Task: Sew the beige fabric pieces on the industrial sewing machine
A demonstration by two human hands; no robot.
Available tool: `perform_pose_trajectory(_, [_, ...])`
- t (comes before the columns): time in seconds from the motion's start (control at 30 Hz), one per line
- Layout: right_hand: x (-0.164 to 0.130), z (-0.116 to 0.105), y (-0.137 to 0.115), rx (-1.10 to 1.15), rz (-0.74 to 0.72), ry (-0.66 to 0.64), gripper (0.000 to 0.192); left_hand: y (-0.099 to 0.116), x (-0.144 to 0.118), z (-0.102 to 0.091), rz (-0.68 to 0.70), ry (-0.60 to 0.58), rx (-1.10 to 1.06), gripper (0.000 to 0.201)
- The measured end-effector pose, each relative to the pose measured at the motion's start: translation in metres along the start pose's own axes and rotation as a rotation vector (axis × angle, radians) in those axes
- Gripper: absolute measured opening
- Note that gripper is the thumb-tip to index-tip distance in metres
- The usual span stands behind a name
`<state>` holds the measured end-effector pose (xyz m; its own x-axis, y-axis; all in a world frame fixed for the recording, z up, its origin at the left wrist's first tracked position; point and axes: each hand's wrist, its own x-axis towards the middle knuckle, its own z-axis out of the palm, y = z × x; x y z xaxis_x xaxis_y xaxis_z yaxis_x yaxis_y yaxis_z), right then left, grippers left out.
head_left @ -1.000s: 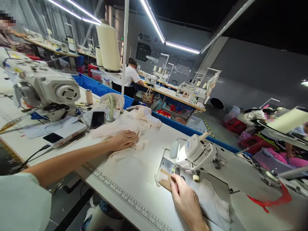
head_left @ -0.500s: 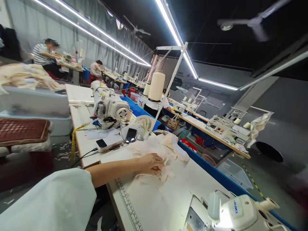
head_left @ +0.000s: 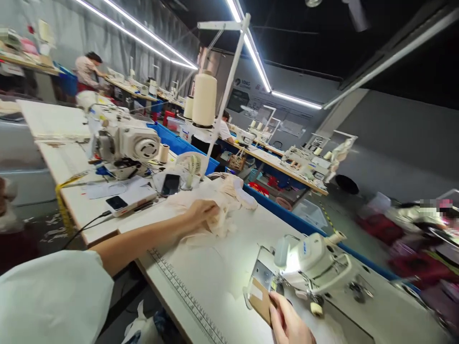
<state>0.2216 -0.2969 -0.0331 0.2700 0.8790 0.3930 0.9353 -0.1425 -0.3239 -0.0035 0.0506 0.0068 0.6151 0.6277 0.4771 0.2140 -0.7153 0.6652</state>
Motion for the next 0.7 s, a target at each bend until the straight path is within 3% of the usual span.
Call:
perform_pose_trajectory(0.17, [0.003,-0.012,-0.022,0.032,0.05,0.006,0.034,0.025,0.025,-0.044,-0.225,0.393,-0.151,0.029])
perform_pose_trajectory(0.23, [0.003,-0.016,-0.031,0.06,0.062,-0.016,0.031,0.043,0.024,-0.062,-0.261,0.362,-0.136,0.028])
perform_pose_trajectory(0.3, [0.003,-0.022,-0.037,0.082,0.065,-0.025,0.03,0.062,0.014,-0.071,-0.266,0.119,-0.019,0.028])
perform_pose_trajectory(0.37, [0.004,-0.028,-0.04,0.098,0.051,0.0,0.029,0.078,-0.004,-0.065,-0.274,-0.246,0.037,0.029])
perform_pose_trajectory(0.43, [0.004,-0.032,-0.043,0.123,0.013,0.04,0.028,0.09,-0.024,-0.044,-0.258,-0.615,-0.038,0.031])
perform_pose_trajectory(0.5, [0.003,-0.035,-0.047,0.15,-0.049,0.05,0.028,0.094,-0.04,-0.014,-0.255,-0.868,-0.191,0.032])
perform_pose_trajectory(0.57, [0.003,-0.034,-0.05,0.153,-0.14,0.009,0.032,0.091,-0.046,0.015,-0.292,-0.967,-0.345,0.032])
perform_pose_trajectory(0.7, [0.001,-0.028,-0.055,0.054,-0.282,-0.119,0.039,0.078,-0.034,0.049,-0.377,-0.93,-0.482,0.032])
